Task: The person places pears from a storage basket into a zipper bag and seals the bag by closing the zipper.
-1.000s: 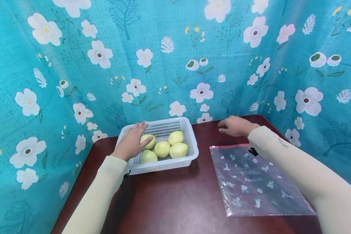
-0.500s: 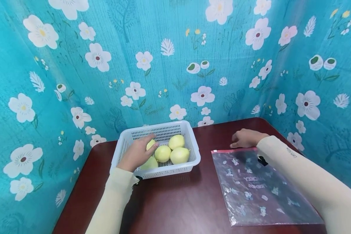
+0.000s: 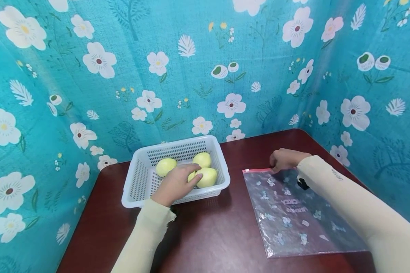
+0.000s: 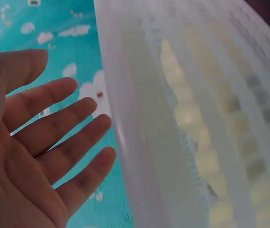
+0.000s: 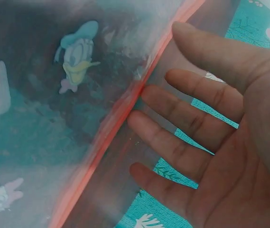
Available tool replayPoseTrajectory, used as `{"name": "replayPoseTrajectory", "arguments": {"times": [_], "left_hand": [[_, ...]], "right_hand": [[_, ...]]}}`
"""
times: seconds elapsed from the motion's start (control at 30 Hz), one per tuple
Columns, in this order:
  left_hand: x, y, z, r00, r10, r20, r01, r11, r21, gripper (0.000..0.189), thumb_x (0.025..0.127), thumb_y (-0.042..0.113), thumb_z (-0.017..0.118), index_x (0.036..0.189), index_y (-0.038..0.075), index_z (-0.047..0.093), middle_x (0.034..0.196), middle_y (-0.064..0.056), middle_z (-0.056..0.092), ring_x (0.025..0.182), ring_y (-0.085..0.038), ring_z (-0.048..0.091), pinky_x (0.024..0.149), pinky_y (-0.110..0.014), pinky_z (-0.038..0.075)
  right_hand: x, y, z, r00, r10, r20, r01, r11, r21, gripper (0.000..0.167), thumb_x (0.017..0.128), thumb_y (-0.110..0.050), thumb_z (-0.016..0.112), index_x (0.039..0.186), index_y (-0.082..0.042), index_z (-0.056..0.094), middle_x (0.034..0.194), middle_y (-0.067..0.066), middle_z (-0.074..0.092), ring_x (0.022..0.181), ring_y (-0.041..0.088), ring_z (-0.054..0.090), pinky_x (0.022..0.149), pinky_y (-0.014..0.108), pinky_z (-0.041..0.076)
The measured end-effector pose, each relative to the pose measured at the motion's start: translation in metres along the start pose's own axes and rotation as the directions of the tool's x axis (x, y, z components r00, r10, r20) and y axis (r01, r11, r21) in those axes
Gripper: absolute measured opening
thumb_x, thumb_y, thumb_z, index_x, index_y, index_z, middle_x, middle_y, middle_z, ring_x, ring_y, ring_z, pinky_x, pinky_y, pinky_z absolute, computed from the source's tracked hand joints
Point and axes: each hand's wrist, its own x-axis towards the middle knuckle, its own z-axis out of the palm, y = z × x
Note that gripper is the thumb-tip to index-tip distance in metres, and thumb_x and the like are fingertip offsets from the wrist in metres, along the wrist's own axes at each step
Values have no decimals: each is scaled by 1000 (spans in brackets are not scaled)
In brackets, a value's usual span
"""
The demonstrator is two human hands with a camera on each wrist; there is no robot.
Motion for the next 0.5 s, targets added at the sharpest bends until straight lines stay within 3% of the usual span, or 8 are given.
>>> {"name": "replayPoseTrajectory", "arguments": {"times": [0.17,0.27,0.4,0.5], "left_hand": [[10,27,16,989,135,-67,-138,989,-48,26,97,26,61,113,8,72,111,-1,70,108,-17,63,95,-34,47],[15,46,29,974,215,-66,-221,971,-96,24,98,24,59,111,9,73,107,1,71,104,-12,64,94,-29,47],[19,72,53,954,299,-1,-295,941,-165,26,99,24,55,113,9,71,107,2,70,103,-7,63,93,-23,45],[21,89,72,938,338,78,-321,930,-180,31,100,27,53,121,8,67,114,2,68,108,-5,61,96,-20,42]], "right_hand": [[0,1,2,999,5,-33,-6,1000,-24,36,80,-26,81,109,-7,71,98,6,67,81,23,60,71,43,55],[-1,4,6,999,16,-51,-16,1000,-7,32,81,-24,79,107,-7,71,97,6,67,81,22,60,71,41,55],[-7,10,9,995,36,-88,-31,997,65,34,84,-25,77,111,-5,70,100,8,67,85,25,61,73,45,55],[-17,18,8,980,90,-175,-71,991,109,41,86,-28,74,117,-2,66,107,14,66,95,32,61,78,52,53]]}}
